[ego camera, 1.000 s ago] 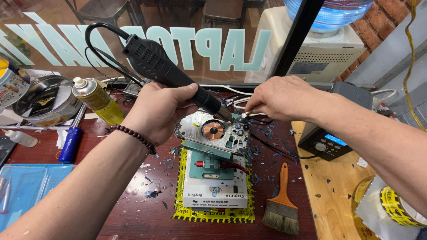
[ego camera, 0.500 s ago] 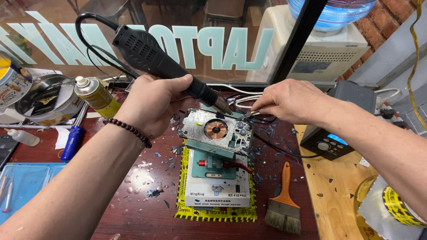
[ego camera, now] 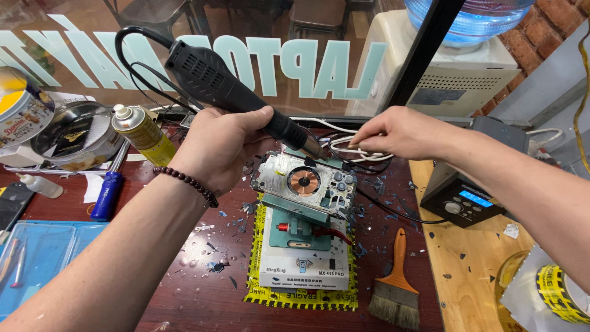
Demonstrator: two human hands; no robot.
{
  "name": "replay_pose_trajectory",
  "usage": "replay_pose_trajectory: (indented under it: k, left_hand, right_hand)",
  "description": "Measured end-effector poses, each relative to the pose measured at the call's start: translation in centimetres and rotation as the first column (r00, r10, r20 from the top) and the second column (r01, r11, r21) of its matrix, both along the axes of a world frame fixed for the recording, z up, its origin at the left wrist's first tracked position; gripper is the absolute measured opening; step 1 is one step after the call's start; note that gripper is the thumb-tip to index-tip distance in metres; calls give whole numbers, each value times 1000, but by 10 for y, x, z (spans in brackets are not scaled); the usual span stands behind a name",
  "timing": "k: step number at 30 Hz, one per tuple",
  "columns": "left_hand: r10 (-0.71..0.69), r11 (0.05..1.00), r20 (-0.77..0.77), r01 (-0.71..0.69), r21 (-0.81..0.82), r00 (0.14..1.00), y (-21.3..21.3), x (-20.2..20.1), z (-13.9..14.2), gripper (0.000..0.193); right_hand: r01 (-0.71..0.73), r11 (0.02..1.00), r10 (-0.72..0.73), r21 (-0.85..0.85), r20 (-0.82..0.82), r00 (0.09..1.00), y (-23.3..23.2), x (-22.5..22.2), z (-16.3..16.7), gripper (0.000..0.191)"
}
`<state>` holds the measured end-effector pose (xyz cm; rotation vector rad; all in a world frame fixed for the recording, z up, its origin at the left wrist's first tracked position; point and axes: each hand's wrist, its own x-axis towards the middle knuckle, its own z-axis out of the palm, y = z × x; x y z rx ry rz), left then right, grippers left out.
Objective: The person uses a hot air gun and a soldering iron to remove components from a small circuit board clamped in a vise. They heat specific areas and scrape or lift parts off the board, then set the tools down.
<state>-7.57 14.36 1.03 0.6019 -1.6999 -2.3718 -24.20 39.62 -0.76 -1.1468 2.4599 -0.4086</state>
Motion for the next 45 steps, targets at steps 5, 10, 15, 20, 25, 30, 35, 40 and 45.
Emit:
replay_pose_trajectory:
  k: [5,10,15,20,25,30,35,40,45]
  left_hand:
    - [-15,998,-44,17,55,999,2,-8,-2,16]
    - [-97,993,-105,103,56,990,22,-29,-1,17]
    - [-197,980,-81,198,5,977,37,-45,-1,18]
    - [-290,957,-63,286,-55,955,40,-55,1,21]
    - [-359,927,-79,346,-142,930,40,-63,6,23]
    - [-402,900,-21,391,-192,915,32,-67,9,24]
    - [-426,901,-111,412,-134,898,29,-68,5,22]
    - [-397,910,-57,385,-154,916,25,-64,4,22]
    - [-391,918,-116,378,-120,913,23,-61,5,22]
  right_hand:
    - [471,882,-460,17,248,853,28,51,1,26]
    - [650,758,-608,-52,304,733,38,113,2,30]
    - [710,689,-672,-144,239,701,33,143,3,29]
    - [699,690,-686,-188,136,715,24,153,-9,29]
    - [648,715,-671,-262,-1,741,19,154,-19,30]
    - [637,739,-657,-218,-24,754,13,153,-19,30]
    - [614,775,-624,-151,-27,781,13,149,-13,31]
    - [598,798,-601,-70,-28,799,13,142,-6,31]
    - [446,893,-449,-54,-118,885,6,131,6,27]
